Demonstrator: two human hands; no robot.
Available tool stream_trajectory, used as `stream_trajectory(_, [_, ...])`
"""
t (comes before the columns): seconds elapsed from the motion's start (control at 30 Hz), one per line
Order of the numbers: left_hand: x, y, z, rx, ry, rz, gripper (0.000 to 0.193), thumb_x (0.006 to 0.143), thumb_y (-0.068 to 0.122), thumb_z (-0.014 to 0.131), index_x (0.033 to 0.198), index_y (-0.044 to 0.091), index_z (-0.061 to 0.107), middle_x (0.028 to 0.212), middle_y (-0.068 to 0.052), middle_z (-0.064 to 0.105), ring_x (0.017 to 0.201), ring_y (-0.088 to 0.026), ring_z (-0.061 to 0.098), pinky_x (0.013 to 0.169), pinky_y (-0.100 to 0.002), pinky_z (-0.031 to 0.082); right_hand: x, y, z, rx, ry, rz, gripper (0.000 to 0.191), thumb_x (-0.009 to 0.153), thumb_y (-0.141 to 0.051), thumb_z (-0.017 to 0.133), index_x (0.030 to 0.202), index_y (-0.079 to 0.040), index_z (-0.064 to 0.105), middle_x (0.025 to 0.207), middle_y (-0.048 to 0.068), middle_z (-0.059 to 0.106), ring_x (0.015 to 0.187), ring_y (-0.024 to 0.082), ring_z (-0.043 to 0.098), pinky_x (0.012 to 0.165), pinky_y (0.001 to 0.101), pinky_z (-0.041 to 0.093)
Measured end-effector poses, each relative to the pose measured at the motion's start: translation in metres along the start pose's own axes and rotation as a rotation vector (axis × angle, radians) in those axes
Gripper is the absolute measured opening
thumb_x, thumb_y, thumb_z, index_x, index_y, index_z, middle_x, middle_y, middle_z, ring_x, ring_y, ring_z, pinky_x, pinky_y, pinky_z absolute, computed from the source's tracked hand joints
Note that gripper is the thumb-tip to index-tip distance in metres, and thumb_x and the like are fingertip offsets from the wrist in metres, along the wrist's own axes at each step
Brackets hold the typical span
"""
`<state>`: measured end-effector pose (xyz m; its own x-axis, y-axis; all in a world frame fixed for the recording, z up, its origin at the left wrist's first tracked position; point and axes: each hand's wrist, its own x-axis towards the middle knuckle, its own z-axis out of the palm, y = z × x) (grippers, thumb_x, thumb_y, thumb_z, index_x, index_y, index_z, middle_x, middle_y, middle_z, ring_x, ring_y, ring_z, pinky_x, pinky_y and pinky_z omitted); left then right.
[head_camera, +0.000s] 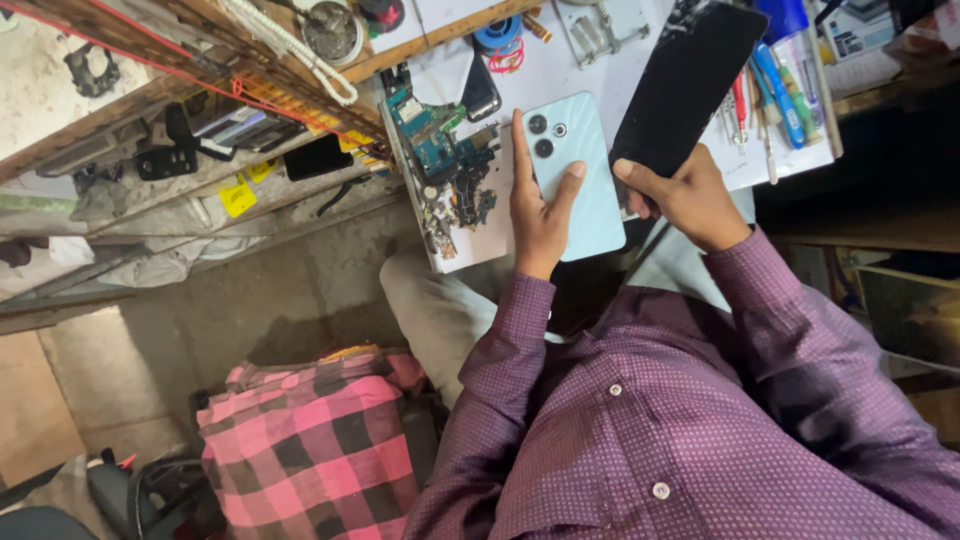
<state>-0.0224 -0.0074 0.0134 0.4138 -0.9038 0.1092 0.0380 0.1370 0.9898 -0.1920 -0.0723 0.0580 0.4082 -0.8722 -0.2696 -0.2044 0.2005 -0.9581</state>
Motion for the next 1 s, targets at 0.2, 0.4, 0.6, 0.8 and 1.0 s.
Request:
stream_trajectory(0.2, [-0.002,0.002,0.0,-0.012,-0.021,-0.028,0.085,0.102,0.021,0.068,0.17,0.009,0.019,0.148,-0.02,0.058,0.125,-0.021,0.063,0.109,-0.032,0.05,-0.003,-0.006,-0.006,0.027,-0.01,-0.045,0.012,0.097,-0.013,0.072,0.09,-0.004,0.07,0.072,0.001,0.067,0.058,0.005,0.06,0.053,0.0209,0.048])
stream_trajectory(0.4, [-0.003,0.001,-0.001,0.022,-0.026,0.01,0.086,0.1,0.02,0.069,0.169,0.009,0.018,0.152,-0.02,0.054,0.13,-0.022,0.06,0.112,-0.032,0.049,-0.006,-0.004,0.004,0.089,0.027,-0.061,0.014,0.098,-0.008,0.072,0.088,-0.002,0.065,0.068,0.001,0.062,0.054,0.008,0.055,0.049,0.0232,0.04])
stream_trajectory(0.6, [-0.003,0.0,-0.001,0.039,-0.013,0.022,0.084,0.101,0.019,0.069,0.169,0.008,0.02,0.154,-0.02,0.053,0.134,-0.023,0.058,0.115,-0.033,0.046,-0.005,0.002,0.006,0.166,-0.022,-0.034,0.011,0.093,-0.004,0.073,0.089,-0.001,0.063,0.07,0.001,0.061,0.054,0.01,0.056,0.048,0.024,0.042])
stream_trajectory(0.8, [-0.002,-0.003,0.0,0.027,-0.02,0.035,0.084,0.101,0.018,0.069,0.169,0.009,0.02,0.153,-0.019,0.054,0.132,-0.022,0.06,0.113,-0.034,0.048,-0.011,0.007,0.005,0.216,-0.012,0.019,0.01,0.091,-0.003,0.073,0.09,-0.001,0.063,0.073,0.001,0.061,0.053,0.011,0.056,0.046,0.0245,0.04])
stream_trajectory(1.0, [-0.002,-0.005,0.0,0.064,-0.07,0.022,0.087,0.1,0.022,0.069,0.169,0.009,0.019,0.143,-0.019,0.063,0.126,-0.023,0.065,0.108,-0.034,0.053,-0.017,0.012,0.017,0.298,0.129,-0.023,0.008,0.097,-0.003,0.071,0.091,0.001,0.067,0.072,0.003,0.063,0.054,0.011,0.056,0.047,0.0236,0.041])
